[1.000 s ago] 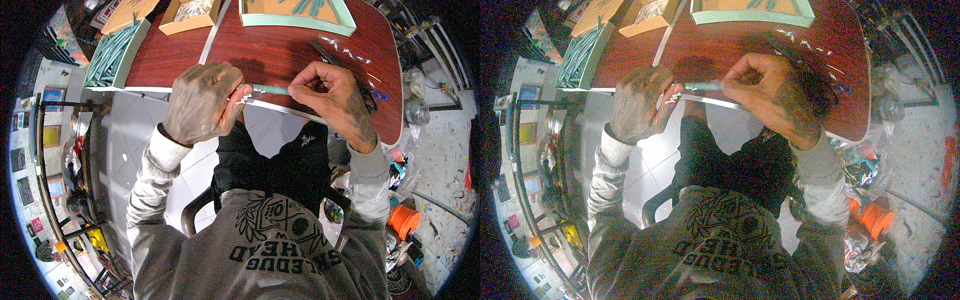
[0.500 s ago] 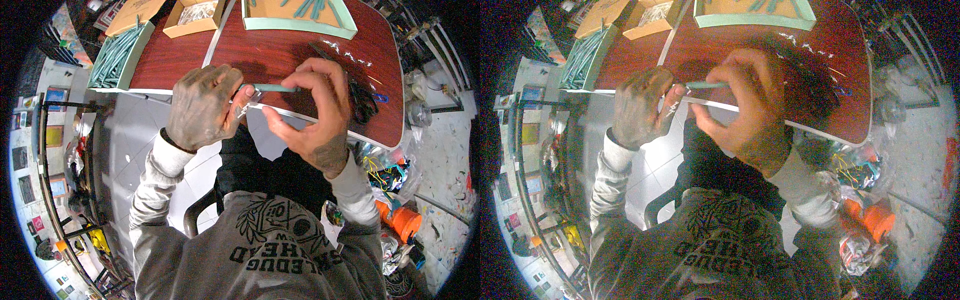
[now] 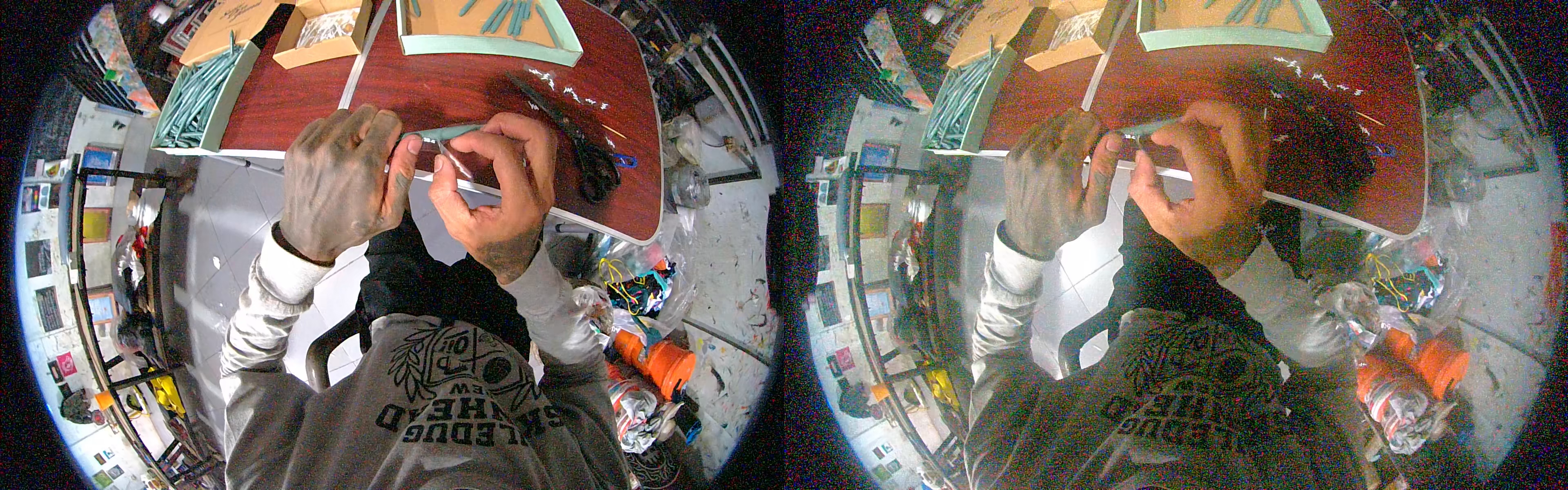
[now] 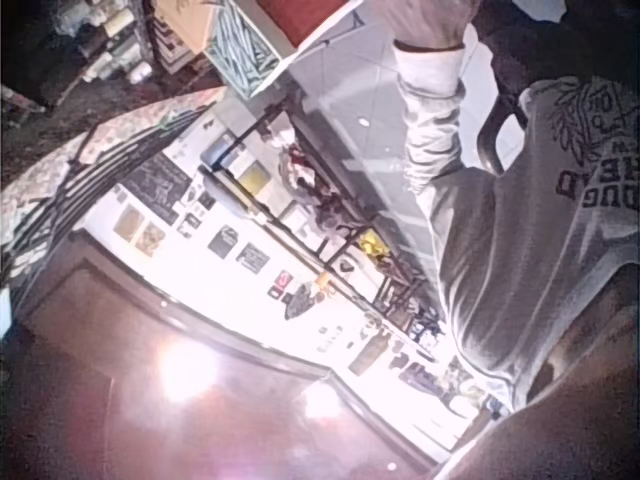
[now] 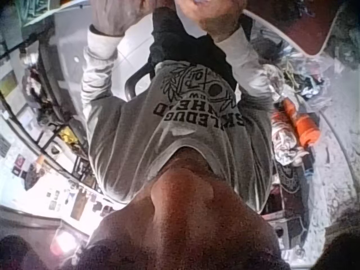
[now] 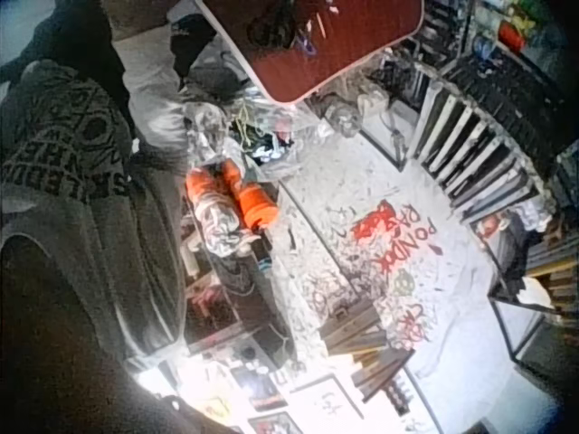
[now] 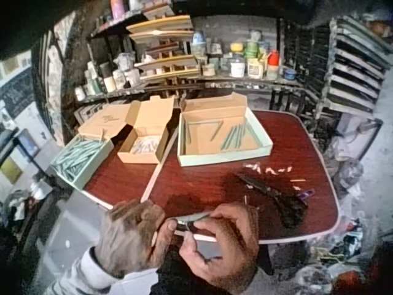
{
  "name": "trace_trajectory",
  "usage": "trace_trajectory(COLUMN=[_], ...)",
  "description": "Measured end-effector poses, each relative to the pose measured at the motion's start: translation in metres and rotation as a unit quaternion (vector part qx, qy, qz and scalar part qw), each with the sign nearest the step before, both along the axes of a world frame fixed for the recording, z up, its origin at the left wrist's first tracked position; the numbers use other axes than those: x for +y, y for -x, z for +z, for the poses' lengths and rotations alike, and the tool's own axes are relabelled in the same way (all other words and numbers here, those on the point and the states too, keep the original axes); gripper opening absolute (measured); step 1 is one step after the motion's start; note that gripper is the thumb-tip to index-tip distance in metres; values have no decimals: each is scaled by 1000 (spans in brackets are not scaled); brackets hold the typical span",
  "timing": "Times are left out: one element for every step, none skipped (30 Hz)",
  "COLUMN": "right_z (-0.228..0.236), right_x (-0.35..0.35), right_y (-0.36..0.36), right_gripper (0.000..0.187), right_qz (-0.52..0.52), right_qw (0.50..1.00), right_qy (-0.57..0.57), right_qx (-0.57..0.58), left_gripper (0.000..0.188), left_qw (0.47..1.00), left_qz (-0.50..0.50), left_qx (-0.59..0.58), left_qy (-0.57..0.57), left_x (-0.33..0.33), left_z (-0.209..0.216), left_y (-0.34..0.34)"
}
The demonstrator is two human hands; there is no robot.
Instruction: The person inserts a small white connector into a green plastic tube and uses scissors to trim the connection.
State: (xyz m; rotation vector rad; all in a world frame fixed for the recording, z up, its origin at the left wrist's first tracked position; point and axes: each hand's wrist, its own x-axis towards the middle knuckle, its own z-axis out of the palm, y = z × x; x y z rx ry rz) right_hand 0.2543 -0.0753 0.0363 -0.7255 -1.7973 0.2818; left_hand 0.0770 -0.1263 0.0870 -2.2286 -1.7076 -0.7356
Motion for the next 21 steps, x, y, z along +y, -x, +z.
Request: trace_trajectory(right_z=[0, 0, 1, 1, 2, 2, 3, 4, 5, 6, 6, 7, 8, 8, 9, 9, 9, 10, 10, 10, 10], right_x=[-1, -2, -3, -2, -2, -2, -2, -2, -2, -4, -6, -7, -8, -9, -10, -10, -10, -9, -9, -9, -10], right_y=[1, 1, 2, 3, 4, 5, 6, 7, 8, 9, 9, 9, 9, 8, 8, 8, 8, 8, 9, 11, 12], right_gripper=[35, 36, 36, 36, 36, 36, 35, 35, 34, 31, 27, 24, 23, 23, 22, 22, 22, 22, 23, 23, 23], right_qz=[-1, -2, -2, -2, 0, 2, -2, -7, -13, -9, -6, -4, -8, -12, -16, -18, -20, -24, -17, -12, -9], right_qw=[1000, 1000, 1000, 999, 999, 999, 998, 998, 998, 997, 996, 994, 994, 995, 995, 995, 995, 995, 994, 992, 990], right_qy=[7, 17, 28, 31, 36, 37, 37, 34, 32, 41, 49, 58, 56, 54, 51, 45, 40, 34, 38, 42, 45], right_qx=[3, 6, 10, 18, 27, 33, 44, 52, 60, 70, 80, 90, 89, 87, 87, 88, 89, 93, 105, 119, 135], left_gripper=[22, 22, 22, 23, 23, 24, 24, 24, 25, 25, 25, 25, 25, 25, 25, 25, 25, 25, 25, 25, 26], left_qw=[1000, 1000, 1000, 1000, 1000, 1000, 999, 999, 999, 999, 998, 998, 997, 997, 996, 997, 997, 997, 997, 996, 996], left_qz=[7, 12, 17, 18, 19, 21, 24, 27, 30, 31, 32, 32, 33, 34, 35, 33, 31, 30, 29, 29, 29], left_qx=[4, 4, 3, 8, 11, 12, 14, 15, 15, 16, 16, 17, 16, 15, 15, 14, 14, 13, 9, 6, 2], left_qy=[-2, -3, -5, -9, -13, -16, -21, -24, -28, -37, -46, -55, -62, -68, -75, -74, -73, -72, -76, -79, -83], left_x=[0, -1, -1, 0, 0, 0, 0, 1, 1, 1, 2, 2, 2, 2, 2, 3, 3, 3, 3, 3, 2], left_z=[0, 1, 1, 1, 2, 2, 2, 2, 2, 2, 2, 2, 2, 2, 2, 2, 2, 2, 3, 3, 4], left_y=[-2, -3, -5, -6, -7, -8, -9, -10, -11, -12, -13, -14, -15, -16, -17, -18, -19, -20, -20, -21, -21])
